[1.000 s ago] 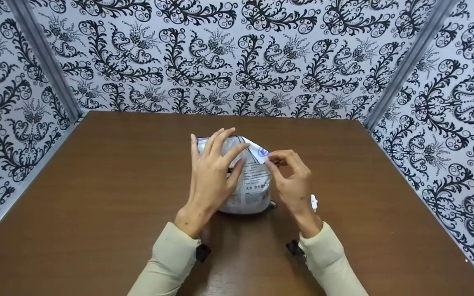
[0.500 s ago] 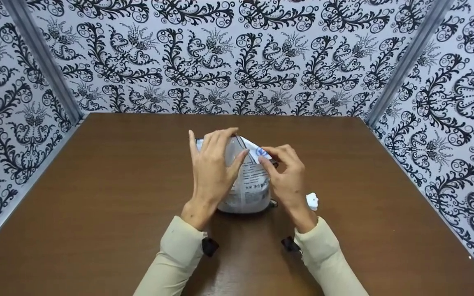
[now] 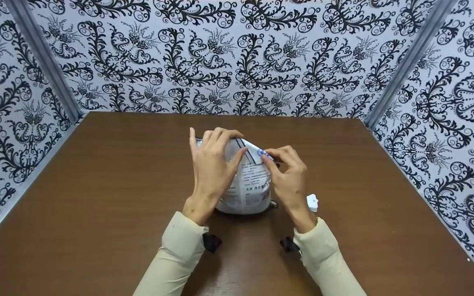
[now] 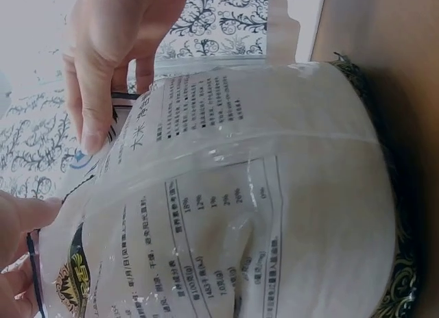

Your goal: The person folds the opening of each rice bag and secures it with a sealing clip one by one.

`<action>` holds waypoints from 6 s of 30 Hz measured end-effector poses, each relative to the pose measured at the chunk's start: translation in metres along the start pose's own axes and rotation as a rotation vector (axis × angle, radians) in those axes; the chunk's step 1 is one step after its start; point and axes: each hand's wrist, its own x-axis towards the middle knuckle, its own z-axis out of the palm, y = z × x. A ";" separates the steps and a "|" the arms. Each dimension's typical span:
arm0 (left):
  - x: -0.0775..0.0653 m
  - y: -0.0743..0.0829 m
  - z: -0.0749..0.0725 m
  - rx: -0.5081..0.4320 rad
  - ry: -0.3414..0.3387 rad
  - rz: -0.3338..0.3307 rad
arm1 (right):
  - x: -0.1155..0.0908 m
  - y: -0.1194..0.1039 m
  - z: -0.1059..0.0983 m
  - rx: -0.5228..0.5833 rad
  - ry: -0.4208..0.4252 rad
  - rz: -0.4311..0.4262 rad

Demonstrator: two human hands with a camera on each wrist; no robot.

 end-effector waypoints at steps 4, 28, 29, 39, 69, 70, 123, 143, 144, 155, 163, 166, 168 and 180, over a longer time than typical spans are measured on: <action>0.001 -0.001 -0.002 -0.010 -0.008 -0.001 | 0.000 0.001 0.001 0.005 0.016 -0.017; 0.006 -0.008 -0.003 -0.019 -0.038 0.062 | 0.006 -0.004 0.002 0.080 -0.062 -0.001; 0.005 -0.008 -0.003 -0.018 -0.034 0.063 | 0.007 -0.005 0.004 0.085 -0.067 -0.006; 0.003 -0.006 -0.003 -0.019 -0.047 0.059 | 0.007 -0.006 0.005 0.075 -0.071 -0.050; 0.006 -0.012 -0.004 -0.092 -0.081 0.048 | 0.006 0.009 -0.005 -0.090 0.024 -0.252; 0.006 -0.012 -0.004 -0.091 -0.079 0.050 | 0.006 0.009 -0.006 -0.096 0.024 -0.255; 0.004 -0.007 -0.006 -0.096 -0.062 0.020 | -0.004 0.027 -0.049 -0.089 -0.114 -0.131; 0.004 -0.008 -0.005 -0.097 -0.063 0.006 | -0.006 0.048 -0.125 -0.723 -0.686 0.651; 0.004 -0.008 -0.005 -0.095 -0.064 0.004 | -0.007 0.048 -0.125 -0.727 -0.719 0.673; 0.003 -0.008 -0.003 -0.098 -0.075 -0.011 | -0.013 0.051 -0.124 -0.710 -0.791 0.790; 0.003 -0.008 -0.005 -0.091 -0.077 -0.015 | -0.013 0.055 -0.120 -0.640 -0.747 0.766; 0.002 -0.008 -0.006 -0.088 -0.071 -0.009 | -0.014 0.055 -0.119 -0.608 -0.735 0.773; 0.001 -0.008 -0.006 -0.087 -0.069 -0.008 | -0.014 0.056 -0.118 -0.576 -0.728 0.793; 0.004 -0.008 -0.007 -0.094 -0.078 -0.030 | -0.012 0.066 -0.114 -0.430 -0.725 0.861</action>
